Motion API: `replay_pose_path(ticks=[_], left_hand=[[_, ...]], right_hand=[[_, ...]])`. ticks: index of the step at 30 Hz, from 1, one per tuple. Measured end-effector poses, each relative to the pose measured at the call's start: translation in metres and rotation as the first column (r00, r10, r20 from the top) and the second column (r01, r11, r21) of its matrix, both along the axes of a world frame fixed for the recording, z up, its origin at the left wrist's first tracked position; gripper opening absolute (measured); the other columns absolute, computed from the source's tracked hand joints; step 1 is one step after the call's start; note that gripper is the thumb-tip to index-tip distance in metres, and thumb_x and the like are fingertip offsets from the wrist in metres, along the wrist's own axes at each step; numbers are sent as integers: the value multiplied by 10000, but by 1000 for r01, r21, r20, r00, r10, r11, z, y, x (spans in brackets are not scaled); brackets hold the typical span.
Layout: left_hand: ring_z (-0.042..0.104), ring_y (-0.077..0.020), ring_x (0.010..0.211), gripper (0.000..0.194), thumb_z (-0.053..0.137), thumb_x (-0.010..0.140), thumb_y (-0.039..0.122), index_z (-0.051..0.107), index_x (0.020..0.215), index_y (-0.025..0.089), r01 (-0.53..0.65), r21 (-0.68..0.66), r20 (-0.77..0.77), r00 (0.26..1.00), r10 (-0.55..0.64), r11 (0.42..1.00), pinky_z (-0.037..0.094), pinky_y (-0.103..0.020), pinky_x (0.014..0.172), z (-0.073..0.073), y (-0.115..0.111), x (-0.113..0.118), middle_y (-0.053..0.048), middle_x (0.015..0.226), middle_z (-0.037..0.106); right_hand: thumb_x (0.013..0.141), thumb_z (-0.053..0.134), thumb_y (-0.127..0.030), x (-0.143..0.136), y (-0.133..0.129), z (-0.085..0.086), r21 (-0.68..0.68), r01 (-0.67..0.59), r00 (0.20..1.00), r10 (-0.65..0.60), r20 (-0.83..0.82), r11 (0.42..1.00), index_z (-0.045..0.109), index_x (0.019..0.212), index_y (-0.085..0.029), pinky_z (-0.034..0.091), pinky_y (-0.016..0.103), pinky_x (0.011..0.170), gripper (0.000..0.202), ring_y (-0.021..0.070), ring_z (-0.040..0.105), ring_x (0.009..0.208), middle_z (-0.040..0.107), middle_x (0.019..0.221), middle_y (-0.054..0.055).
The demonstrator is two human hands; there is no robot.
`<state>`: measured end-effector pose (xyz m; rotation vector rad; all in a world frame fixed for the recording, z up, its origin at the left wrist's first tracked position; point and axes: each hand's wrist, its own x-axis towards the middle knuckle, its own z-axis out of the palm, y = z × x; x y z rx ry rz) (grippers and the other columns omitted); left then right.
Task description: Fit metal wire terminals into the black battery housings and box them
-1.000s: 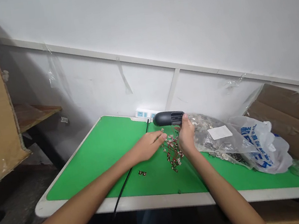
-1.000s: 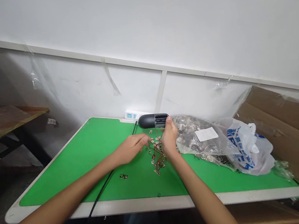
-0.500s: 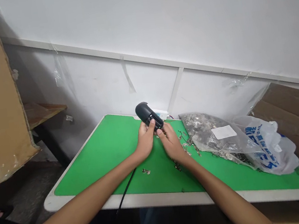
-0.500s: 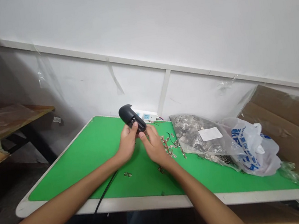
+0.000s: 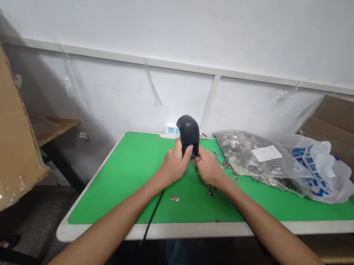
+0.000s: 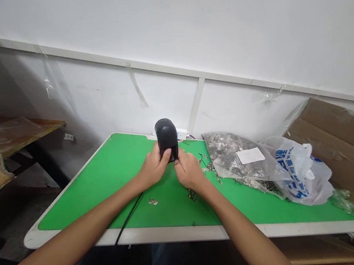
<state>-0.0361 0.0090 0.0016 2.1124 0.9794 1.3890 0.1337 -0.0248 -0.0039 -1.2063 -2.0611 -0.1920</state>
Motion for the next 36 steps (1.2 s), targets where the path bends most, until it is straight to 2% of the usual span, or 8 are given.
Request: replay_pose_path(ticks=[5, 10, 18, 23, 30, 36], left_hand=[[692, -264, 711, 486, 384, 1056, 621, 543, 1193, 183, 17, -6, 6, 1000, -17, 1000, 477, -332, 614, -1, -2, 0, -75, 847, 697], [669, -230, 674, 486, 385, 1057, 627, 506, 1229, 188, 77, 27, 77, 994, -79, 997, 464, -314, 589, -3, -2, 2, -49, 841, 692], [647, -216, 662, 496, 380, 1062, 631, 493, 1247, 185, 94, 12, 96, 991, -94, 996, 444, -310, 594, -4, -3, 2, -36, 824, 676], [644, -205, 674, 496, 385, 1070, 621, 481, 1279, 181, 133, 22, 156, 979, -134, 991, 441, -306, 604, -6, -2, 4, -36, 837, 674], [610, -186, 691, 458, 398, 1067, 634, 504, 1149, 196, 88, 37, 256, 962, -94, 995, 443, -310, 631, -10, -4, 8, -21, 829, 634], [640, -196, 811, 498, 410, 1053, 669, 520, 1158, 195, 79, 34, 347, 934, -86, 996, 488, -323, 712, -10, -2, 9, -48, 940, 661]], right_hand=[[961, 381, -226, -4, -5, 1, -56, 14, 1000, -15, -20, 998, 568, 1106, -199, 416, 364, 653, 238, 258, 581, 695, 681, 839, 68], [963, 393, -240, -4, -7, 0, -72, 35, 999, -36, -9, 997, 571, 1085, -201, 422, 367, 662, 219, 267, 588, 710, 670, 836, 73], [990, 386, -271, -3, -6, -1, -102, -60, 992, 48, -116, 993, 585, 1128, -206, 457, 382, 704, 250, 281, 609, 767, 685, 886, 95], [996, 393, -281, -2, -7, -1, -152, -79, 989, 58, -135, 985, 600, 1153, -207, 471, 390, 692, 271, 283, 614, 744, 691, 880, 91], [1032, 395, -293, -4, -9, -1, -169, -147, 972, 111, -209, 974, 607, 1208, -246, 487, 371, 700, 280, 248, 605, 715, 691, 881, 52], [1046, 419, -381, -3, -13, 13, -168, -239, 958, 203, -203, 956, 578, 1136, -251, 449, 364, 686, 225, 239, 565, 701, 645, 815, 33]])
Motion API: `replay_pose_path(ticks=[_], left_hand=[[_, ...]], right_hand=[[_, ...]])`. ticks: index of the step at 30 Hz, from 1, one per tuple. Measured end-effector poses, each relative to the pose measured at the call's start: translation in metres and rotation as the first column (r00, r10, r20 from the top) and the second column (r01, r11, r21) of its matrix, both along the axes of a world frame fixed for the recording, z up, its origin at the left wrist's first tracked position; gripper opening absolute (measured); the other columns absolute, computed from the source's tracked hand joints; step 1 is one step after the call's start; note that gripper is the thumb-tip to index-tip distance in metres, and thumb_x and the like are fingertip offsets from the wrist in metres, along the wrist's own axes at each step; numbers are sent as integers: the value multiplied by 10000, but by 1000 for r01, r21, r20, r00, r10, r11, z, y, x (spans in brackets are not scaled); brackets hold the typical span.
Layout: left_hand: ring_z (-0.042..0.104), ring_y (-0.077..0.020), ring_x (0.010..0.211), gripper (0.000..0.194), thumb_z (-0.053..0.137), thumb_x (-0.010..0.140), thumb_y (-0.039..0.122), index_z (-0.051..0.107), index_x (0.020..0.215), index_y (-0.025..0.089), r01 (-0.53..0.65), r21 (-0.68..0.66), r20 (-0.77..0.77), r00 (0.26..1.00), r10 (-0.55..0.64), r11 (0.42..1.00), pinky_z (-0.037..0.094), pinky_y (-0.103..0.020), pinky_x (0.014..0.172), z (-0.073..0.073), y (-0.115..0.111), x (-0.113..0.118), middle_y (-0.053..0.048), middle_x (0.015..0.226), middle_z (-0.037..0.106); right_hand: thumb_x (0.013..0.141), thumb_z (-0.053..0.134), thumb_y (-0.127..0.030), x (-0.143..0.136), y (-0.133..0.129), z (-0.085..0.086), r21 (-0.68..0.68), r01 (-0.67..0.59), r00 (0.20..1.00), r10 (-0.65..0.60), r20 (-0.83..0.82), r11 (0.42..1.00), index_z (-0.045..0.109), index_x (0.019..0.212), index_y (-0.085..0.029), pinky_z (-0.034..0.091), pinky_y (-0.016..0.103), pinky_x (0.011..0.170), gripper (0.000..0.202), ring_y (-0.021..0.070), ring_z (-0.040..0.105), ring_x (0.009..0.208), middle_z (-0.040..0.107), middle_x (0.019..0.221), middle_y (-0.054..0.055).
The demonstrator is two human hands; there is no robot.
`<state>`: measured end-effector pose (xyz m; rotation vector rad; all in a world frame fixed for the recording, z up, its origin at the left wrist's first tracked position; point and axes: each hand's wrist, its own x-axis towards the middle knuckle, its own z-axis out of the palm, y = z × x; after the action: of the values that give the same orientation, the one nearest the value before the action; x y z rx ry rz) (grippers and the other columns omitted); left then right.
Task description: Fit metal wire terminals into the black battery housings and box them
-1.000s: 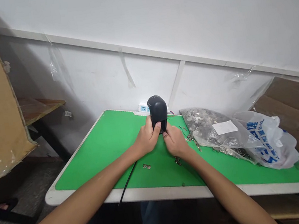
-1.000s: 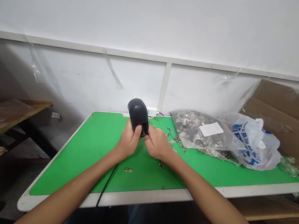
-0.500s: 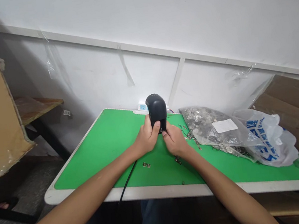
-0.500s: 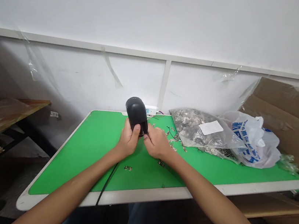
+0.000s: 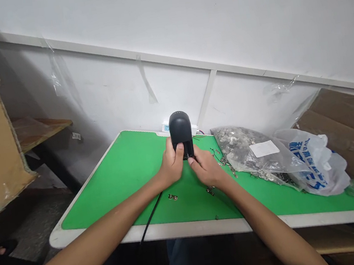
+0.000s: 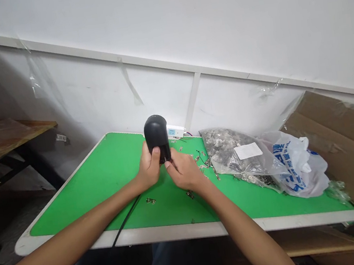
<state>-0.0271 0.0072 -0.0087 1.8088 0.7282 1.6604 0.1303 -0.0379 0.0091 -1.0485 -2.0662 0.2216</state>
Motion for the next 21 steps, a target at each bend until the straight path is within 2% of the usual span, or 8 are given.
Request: replay_pose_path(ticks=[2, 4, 7, 9, 11, 14, 18, 21], left_hand=[[646, -195, 820, 520, 434, 1036, 690, 522, 1174, 197, 9, -17, 13, 1000, -9, 1000, 502, -320, 717, 1, 3, -1, -48, 951, 667], [631, -173, 716, 522, 455, 1020, 709, 515, 1139, 204, 31, -83, 17, 999, -29, 996, 494, -298, 637, 2, 6, -2, -19, 852, 645], [521, -122, 478, 494, 448, 1018, 715, 465, 1080, 225, 87, -217, 72, 995, -73, 972, 418, -255, 465, 4, 11, -1, 50, 674, 567], [500, -104, 428, 476, 461, 1016, 709, 433, 1067, 237, 123, -253, 139, 986, -89, 960, 409, -238, 423, 6, 14, 0, 59, 670, 582], [575, -111, 480, 473, 515, 996, 701, 419, 1073, 244, 155, -262, 220, 971, -97, 952, 438, -226, 419, 8, 17, 2, 37, 751, 627], [698, -156, 649, 492, 611, 949, 679, 423, 1103, 252, 213, -278, 327, 938, -116, 937, 473, -216, 413, 10, 20, 5, -4, 900, 654], [746, -199, 791, 498, 728, 893, 591, 441, 1107, 245, 295, -288, 380, 908, -175, 911, 542, -236, 471, 15, 20, 7, -38, 997, 675], [735, -193, 752, 507, 747, 885, 562, 452, 1138, 237, 388, -310, 389, 885, -257, 868, 602, -295, 578, 21, 15, 7, -48, 977, 714]], right_hand=[[1036, 434, -426, 3, 0, 7, -9, -29, 999, 29, 22, 1000, 556, 1053, -245, 401, 351, 647, 220, 222, 523, 660, 607, 774, 20], [1038, 420, -454, 7, 3, 11, -42, -41, 999, 41, -8, 998, 534, 993, -240, 368, 339, 625, 248, 205, 499, 639, 581, 751, 8], [1055, 392, -506, 14, 9, 13, -110, -29, 989, 13, -146, 994, 526, 920, -236, 366, 323, 620, 331, 187, 499, 633, 551, 712, -11], [1056, 396, -569, 17, 13, 11, -130, 2, 971, -33, -235, 991, 497, 808, -240, 354, 316, 611, 425, 172, 473, 609, 501, 657, -26], [1048, 404, -632, 18, 16, 10, -136, 27, 951, -68, -303, 990, 421, 690, -248, 322, 311, 587, 526, 153, 414, 570, 427, 604, -39], [1038, 398, -690, 17, 16, 10, -114, 31, 932, -70, -355, 993, 358, 629, -250, 289, 310, 567, 602, 136, 349, 543, 362, 584, -47], [1052, 372, -688, 12, 12, 11, -7, 39, 953, -40, -299, 999, 327, 623, -248, 279, 317, 573, 616, 133, 328, 534, 338, 578, -45], [1057, 319, -705, 12, 10, 9, 91, 22, 971, 0, -240, 996, 299, 607, -253, 272, 327, 568, 638, 141, 311, 520, 330, 560, -37]])
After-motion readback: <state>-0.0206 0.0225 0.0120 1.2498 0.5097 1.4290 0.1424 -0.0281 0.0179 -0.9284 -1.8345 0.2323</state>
